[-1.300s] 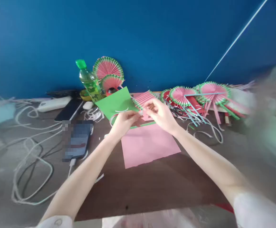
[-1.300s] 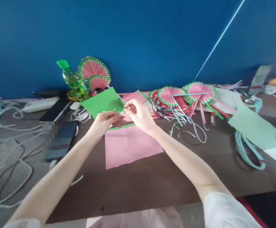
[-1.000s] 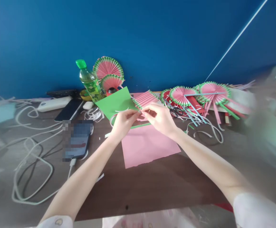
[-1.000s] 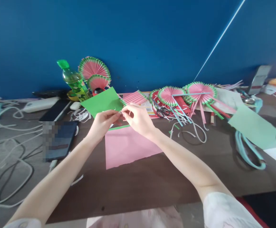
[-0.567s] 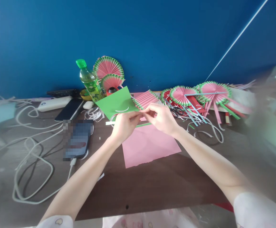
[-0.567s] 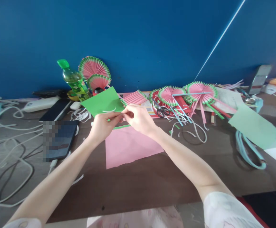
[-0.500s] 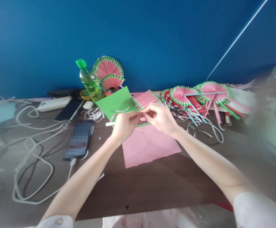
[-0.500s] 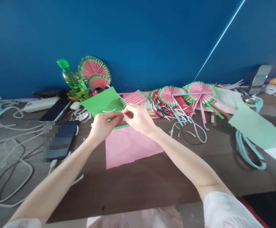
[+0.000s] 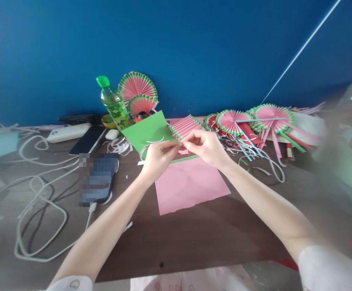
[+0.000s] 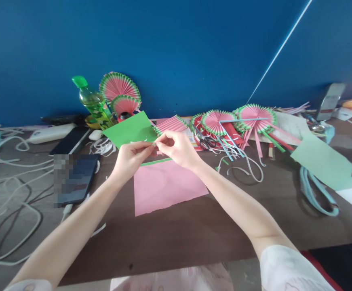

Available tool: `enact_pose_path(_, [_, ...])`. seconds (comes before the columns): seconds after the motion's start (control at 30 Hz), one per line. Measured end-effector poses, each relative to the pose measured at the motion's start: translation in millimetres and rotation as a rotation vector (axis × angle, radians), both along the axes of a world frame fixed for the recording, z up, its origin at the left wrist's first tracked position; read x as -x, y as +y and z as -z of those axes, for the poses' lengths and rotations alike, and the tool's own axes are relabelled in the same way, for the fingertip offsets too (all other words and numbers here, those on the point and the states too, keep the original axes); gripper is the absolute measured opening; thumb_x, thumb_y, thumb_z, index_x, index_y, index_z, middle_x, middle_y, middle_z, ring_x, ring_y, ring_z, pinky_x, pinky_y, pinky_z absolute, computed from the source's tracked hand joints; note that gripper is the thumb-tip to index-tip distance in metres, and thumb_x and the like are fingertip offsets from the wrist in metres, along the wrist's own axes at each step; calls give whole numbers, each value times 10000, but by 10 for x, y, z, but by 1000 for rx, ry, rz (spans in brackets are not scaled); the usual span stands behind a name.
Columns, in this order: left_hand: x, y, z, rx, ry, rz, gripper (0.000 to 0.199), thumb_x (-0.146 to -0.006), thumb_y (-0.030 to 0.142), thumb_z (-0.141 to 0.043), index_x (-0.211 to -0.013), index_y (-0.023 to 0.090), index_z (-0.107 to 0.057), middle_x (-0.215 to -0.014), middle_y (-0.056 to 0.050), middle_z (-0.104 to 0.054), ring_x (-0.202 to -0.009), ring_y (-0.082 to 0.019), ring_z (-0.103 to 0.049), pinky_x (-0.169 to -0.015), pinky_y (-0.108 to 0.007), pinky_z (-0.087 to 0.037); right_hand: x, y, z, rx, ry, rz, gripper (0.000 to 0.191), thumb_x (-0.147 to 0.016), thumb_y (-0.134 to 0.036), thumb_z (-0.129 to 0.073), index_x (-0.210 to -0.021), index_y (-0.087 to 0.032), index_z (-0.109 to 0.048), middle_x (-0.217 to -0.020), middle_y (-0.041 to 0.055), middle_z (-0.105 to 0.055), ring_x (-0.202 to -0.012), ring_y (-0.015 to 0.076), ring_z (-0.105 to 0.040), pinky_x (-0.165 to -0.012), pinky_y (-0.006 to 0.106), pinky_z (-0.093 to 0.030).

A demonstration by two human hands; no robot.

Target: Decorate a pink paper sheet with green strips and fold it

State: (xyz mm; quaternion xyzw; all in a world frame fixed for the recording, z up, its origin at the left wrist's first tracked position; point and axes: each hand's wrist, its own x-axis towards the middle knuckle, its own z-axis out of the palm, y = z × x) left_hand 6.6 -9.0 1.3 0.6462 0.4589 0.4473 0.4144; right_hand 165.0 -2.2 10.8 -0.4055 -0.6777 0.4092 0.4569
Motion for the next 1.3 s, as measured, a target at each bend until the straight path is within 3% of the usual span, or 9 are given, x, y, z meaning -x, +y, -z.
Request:
enact_pose_path(0.27, [31, 53, -25, 123, -77, 75, 216, -756, 323, -578, -788, 122, -651, -768, -68, -701, -609, -114, -616, -628, -227, -496, -155, 129, -38, -78, -69, 156, 95, -734, -245, -550, -713, -153, -558, -625, 6, -595, -550, 105, -551, -533, 244, -457])
enact_pose_path(0.4, [74, 91, -30, 112, -6, 111, 219, -759, 339, -571, -765, 130, -636, -764, -57, -694, -527, -80, -543, -563, -212, -447, -366, 249, -46, -103, -347, 271, 74, -725, -202, -540, -694, -160, -592, -602, 20, -619, -563, 133, -581, -587, 272, -458])
enact_pose_path(0.63, [132, 123, -49, 143, 77, 279, 190, -762, 303, -555, -756, 137, -647, -660, -21, -642, -477, -57, -419, -497, -204, -376, -665, 460, 158, -131, -846, 396, 197, -679, -131, -528, -491, -175, -571, -460, 24, -569, -427, 128, -489, -477, 265, -369])
enact_pose_path(0.77, [128, 123, -40, 187, 87, 319, 191, -756, 295, -557, -820, 145, -657, -603, 3, -606, -451, -54, -376, -458, -208, -323, -662, 471, 193, -181, -900, 451, 165, -657, -81, -533, -671, -168, -672, -690, 70, -670, -594, 174, -573, -566, 285, -407])
enact_pose_path(0.87, [124, 123, -29, 213, 79, 337, 183, -754, 311, -561, -750, 146, -638, -549, 19, -557, -463, -61, -421, -443, -201, -283, -566, 386, 91, -158, -768, 302, 250, -715, -93, -485, -828, -180, -690, -837, 58, -691, -690, 170, -598, -649, 289, -425])
enact_pose_path(0.97, [128, 128, -17, 241, 56, 349, 188, -753, 330, -561, -699, 155, -606, -504, 28, -486, -622, -119, -575, -470, -190, -298, -438, 268, -39, -145, -620, 124, 281, -766, -120, -418, -839, -183, -682, -787, 23, -683, -579, 123, -556, -600, 265, -406])
enact_pose_path(1.13, [137, 135, -7, 255, 67, 334, 189, -742, 347, -569, -685, 168, -581, -521, 26, -468, -800, -168, -624, -540, -197, -340, -351, 191, -91, -170, -610, 172, 236, -767, -142, -411, -659, -159, -621, -571, -7, -585, -442, 89, -421, -488, 251, -317])
enact_pose_path(1.2, [134, 134, -10, 254, 69, 333, 194, -738, 353, -570, -676, 169, -578, -529, 25, -474, -781, -163, -621, -551, -200, -341, -355, 195, -78, -157, -573, 159, 213, -787, -194, -440, -659, -160, -608, -596, -1, -593, -514, 108, -486, -520, 252, -352])
enact_pose_path(1.3, [126, 129, -31, 250, 84, 320, 207, -732, 362, -565, -666, 166, -583, -534, 21, -488, -655, -134, -583, -520, -205, -319, -335, 179, -75, -75, -425, -90, 182, -805, -290, -501, -820, -176, -642, -826, 25, -664, -728, 146, -593, -645, 273, -448])
